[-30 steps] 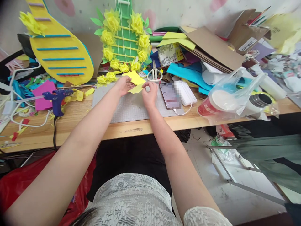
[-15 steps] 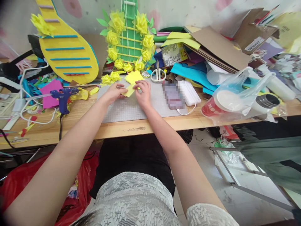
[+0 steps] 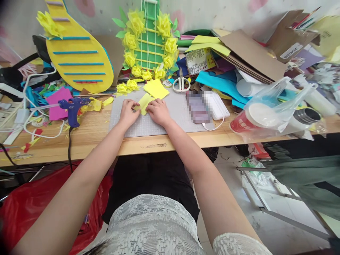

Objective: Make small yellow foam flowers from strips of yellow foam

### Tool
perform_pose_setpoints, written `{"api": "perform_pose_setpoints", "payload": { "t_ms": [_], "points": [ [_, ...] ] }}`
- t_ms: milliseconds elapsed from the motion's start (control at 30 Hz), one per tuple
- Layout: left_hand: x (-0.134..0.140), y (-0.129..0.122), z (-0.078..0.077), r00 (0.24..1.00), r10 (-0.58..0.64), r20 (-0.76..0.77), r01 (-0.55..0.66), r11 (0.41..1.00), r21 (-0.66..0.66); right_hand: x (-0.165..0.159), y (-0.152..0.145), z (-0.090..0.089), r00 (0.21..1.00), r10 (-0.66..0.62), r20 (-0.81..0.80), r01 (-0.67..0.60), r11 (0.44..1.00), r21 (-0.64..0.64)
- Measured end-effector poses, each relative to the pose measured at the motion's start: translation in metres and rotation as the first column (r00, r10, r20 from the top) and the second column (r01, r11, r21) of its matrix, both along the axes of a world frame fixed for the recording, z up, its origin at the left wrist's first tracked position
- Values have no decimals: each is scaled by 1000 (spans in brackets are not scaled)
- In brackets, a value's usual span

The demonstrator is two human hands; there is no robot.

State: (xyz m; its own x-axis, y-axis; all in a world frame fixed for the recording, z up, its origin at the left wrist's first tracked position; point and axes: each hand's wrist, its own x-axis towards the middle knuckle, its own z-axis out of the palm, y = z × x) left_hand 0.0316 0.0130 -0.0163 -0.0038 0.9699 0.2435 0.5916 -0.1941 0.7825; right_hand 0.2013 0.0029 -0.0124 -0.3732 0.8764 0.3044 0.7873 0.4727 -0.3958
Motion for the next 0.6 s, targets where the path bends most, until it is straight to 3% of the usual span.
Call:
{"api": "perform_pose_setpoints", "payload": {
  "t_ms": [267, 433, 600],
  "points": [
    [-8, -3, -4, 990, -3, -143, 14, 997, 78, -1, 13, -12, 974, -94, -204, 71, 991, -117],
    [-6, -2, -5, 987, -4, -159, 15, 998, 69, -9, 17, -13, 959, -215, -183, 186, 969, -161],
    [-6, -1, -4, 990, 7, -141, 1, 998, 56, -17, 15, -12, 958, -238, -160, 219, 967, -127]
  ]
}}
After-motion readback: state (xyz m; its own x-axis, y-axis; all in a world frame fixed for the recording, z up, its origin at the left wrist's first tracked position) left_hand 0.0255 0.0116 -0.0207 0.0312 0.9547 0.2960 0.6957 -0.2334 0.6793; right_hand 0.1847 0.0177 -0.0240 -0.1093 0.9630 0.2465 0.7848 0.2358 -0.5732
